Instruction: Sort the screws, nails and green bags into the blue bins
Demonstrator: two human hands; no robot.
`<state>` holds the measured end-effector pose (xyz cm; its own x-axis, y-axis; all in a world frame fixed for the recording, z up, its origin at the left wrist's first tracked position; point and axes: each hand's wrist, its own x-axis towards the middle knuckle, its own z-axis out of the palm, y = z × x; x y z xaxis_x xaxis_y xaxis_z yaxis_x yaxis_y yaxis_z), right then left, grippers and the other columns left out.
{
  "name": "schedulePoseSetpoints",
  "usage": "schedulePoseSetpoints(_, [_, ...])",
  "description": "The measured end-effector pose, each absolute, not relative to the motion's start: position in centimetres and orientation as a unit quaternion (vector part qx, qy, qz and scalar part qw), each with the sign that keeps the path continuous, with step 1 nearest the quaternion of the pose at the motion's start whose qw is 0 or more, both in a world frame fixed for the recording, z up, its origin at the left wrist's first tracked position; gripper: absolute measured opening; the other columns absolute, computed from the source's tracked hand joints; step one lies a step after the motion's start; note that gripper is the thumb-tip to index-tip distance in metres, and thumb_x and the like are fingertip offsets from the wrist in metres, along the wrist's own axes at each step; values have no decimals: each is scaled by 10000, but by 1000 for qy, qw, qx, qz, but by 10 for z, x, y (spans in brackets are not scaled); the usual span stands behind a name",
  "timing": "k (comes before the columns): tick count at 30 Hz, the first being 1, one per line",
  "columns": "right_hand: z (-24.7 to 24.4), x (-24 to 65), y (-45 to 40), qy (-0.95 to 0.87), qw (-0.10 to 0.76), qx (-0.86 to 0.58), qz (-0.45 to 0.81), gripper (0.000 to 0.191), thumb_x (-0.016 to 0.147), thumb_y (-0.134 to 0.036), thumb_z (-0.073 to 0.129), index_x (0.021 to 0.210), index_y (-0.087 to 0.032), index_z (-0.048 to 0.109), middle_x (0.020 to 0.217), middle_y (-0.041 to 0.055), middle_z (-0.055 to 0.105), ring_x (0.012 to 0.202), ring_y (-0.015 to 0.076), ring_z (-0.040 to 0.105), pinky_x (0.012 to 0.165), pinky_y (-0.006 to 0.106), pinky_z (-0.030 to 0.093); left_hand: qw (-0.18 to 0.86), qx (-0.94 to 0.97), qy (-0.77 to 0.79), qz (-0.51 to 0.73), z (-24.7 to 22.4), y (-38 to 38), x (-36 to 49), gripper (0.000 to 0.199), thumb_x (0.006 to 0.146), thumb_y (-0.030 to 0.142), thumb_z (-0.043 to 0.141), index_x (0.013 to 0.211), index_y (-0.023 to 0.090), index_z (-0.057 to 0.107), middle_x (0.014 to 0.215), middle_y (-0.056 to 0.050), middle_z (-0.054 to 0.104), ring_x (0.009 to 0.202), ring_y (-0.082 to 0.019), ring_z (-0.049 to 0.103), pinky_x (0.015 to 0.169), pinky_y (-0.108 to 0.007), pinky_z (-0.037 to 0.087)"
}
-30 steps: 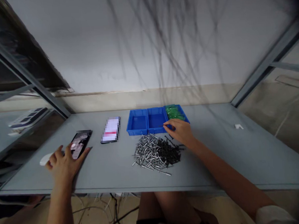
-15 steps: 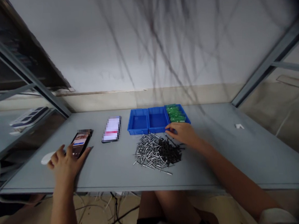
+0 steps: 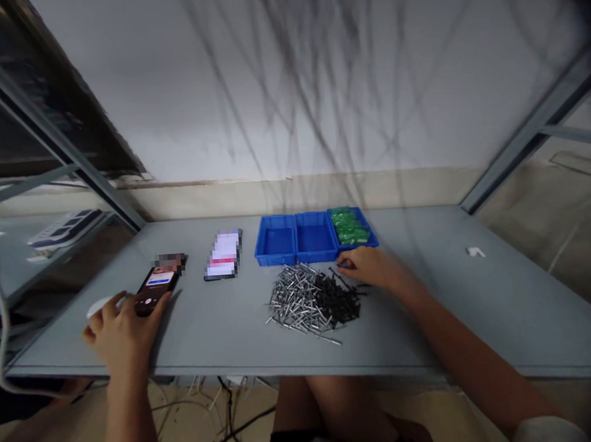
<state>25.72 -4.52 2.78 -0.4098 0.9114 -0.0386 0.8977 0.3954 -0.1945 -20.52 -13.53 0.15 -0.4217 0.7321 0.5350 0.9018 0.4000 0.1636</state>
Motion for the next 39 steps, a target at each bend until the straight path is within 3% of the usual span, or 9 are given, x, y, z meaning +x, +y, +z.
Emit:
schedulePoseSetpoints(8, [24,255,-45,-839,45,-536,85,149,874,-223,579,908,-216,724,839,28,757,757,173,677,588,237,356,175,-486,-840,-167,2,-135,-208,599,862,659,364,1140,225,669,1347,-143,544,1273,-406,397,987,-584,327])
schedulePoseSetpoints(13, [26,259,-45,-836,69,-535,100,143,877,-230,567,900,-212,707,792,23,736,717,163,645,580,239,324,201,-472,-831,-215,0,-136,-208,619,868,660,337,1248,254,607,1349,-111,549,1267,-380,418,1015,-565,312])
schedulePoseSetpoints(22, [27,269,-40,-832,126,-518,156,106,851,-224,572,843,-201,674,702,3,663,644,140,561,588,254,309,178,-482,-825,-235,-2,-136,-212,574,860,618,388,1257,271,613,1312,-129,567,1274,-400,401,1007,-583,273])
schedulePoseSetpoints(30, [37,273,-42,-759,273,-413,422,263,862,-447,601,837,-186,615,673,-28,527,583,107,464,536,235,357,210,-482,-812,-253,-8,-138,-216,597,860,636,413,1317,272,536,1302,-134,565,1280,-397,409,986,-572,310])
schedulePoseSetpoints(35, [41,262,-46,-599,411,-390,566,326,796,-511,668,837,-217,532,584,-78,430,454,72,354,404,205,255,204,-483,-814,-251,-5,-138,-212,591,864,627,412,1294,246,552,1293,-151,570,1275,-401,412,987,-577,312])
schedulePoseSetpoints(39, [39,252,-46,-504,452,-369,637,384,754,-550,680,854,-239,478,555,-99,438,362,55,279,348,214,189,195,-481,-818,-250,-2,-139,-209,603,871,625,395,1296,225,546,1317,-162,558,1271,-399,419,1004,-573,307])
